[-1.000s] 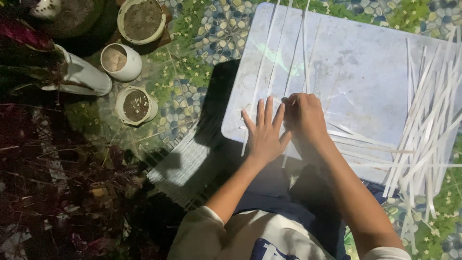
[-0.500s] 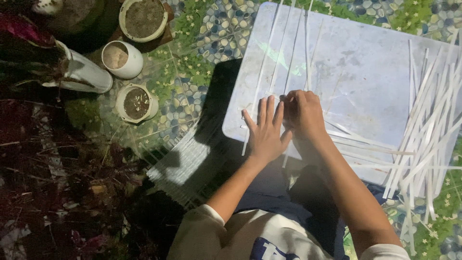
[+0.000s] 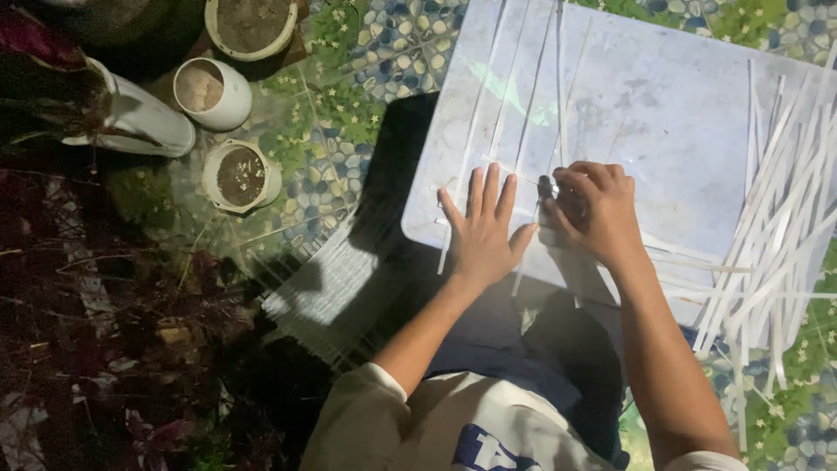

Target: The person weaves white plastic strips by hand on a flat surface, alternating them over and under vertical strips to form a grid pattern. The hands repeatedly pick up strips and thread them through the existing weave.

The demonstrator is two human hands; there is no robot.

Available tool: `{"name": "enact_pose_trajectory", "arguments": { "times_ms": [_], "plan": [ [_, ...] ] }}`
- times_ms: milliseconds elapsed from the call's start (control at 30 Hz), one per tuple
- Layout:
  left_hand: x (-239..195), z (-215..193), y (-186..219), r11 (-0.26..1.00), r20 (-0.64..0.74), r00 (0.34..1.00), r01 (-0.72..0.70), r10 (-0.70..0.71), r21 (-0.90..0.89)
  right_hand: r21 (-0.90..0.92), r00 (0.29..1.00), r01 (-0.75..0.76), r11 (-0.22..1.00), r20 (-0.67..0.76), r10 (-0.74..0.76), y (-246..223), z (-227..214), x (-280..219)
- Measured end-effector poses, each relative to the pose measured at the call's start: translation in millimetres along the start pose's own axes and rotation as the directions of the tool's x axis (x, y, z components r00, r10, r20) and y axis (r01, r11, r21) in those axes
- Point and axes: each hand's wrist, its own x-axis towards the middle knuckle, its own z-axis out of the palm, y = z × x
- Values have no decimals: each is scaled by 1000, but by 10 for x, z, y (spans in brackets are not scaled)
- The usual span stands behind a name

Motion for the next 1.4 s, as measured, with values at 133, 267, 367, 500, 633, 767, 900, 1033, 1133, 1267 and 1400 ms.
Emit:
{"name": "enact_pose_trajectory", "arguments": {
  "times_ms": [133, 267, 367, 500, 633, 767, 900, 1033, 1133, 1267, 1400],
  "plan": [
    [11, 22, -10, 999, -15, 1000, 5, -6, -37, -32, 998, 46, 998, 37, -45, -1, -2, -83],
    [-9, 16, -1, 1000, -25, 1000, -4, 4, 1, -60, 1000, 19, 998, 19, -18, 112, 65, -182],
    [5, 18, -4, 1000, -25, 1000, 1, -1, -14, -67, 998, -38, 997, -52, 35, 204, 21, -250],
    [7, 20, -3, 1000, 4, 1000, 7, -7, 1, -57, 995, -102, 993, 6, 103, 221, -112, -281],
    [17, -47, 24, 1000, 41, 999, 5, -5, 17, 59, 995, 85, 995, 54, -88, 291, -4, -237],
    [15, -54, 21, 1000, 54, 998, 14, -15, 16, 56, 983, 101, 993, 146, -108, 212, -59, -197],
    [31, -70, 23, 1000, 69, 998, 14, -15, 12, 26, 979, 99, 995, 179, -102, 223, -113, -206],
    [35, -69, 29, 1000, 84, 996, 15, -17, 27, 84, 967, 71, 994, 237, -89, 229, -164, -233],
    [32, -65, 28, 999, 99, 995, 24, -27, 29, 108, 957, 58, 992, 278, -86, 212, -199, -253],
    [33, -61, 39, 999, 104, 994, 30, -32, 21, 70, 947, 93, 993, 301, -110, 259, -191, -306],
    [30, -70, 36, 1000, 81, 996, 29, -28, -5, -85, 965, 141, 986, 233, -118, 293, -129, -330]
  ]
}}
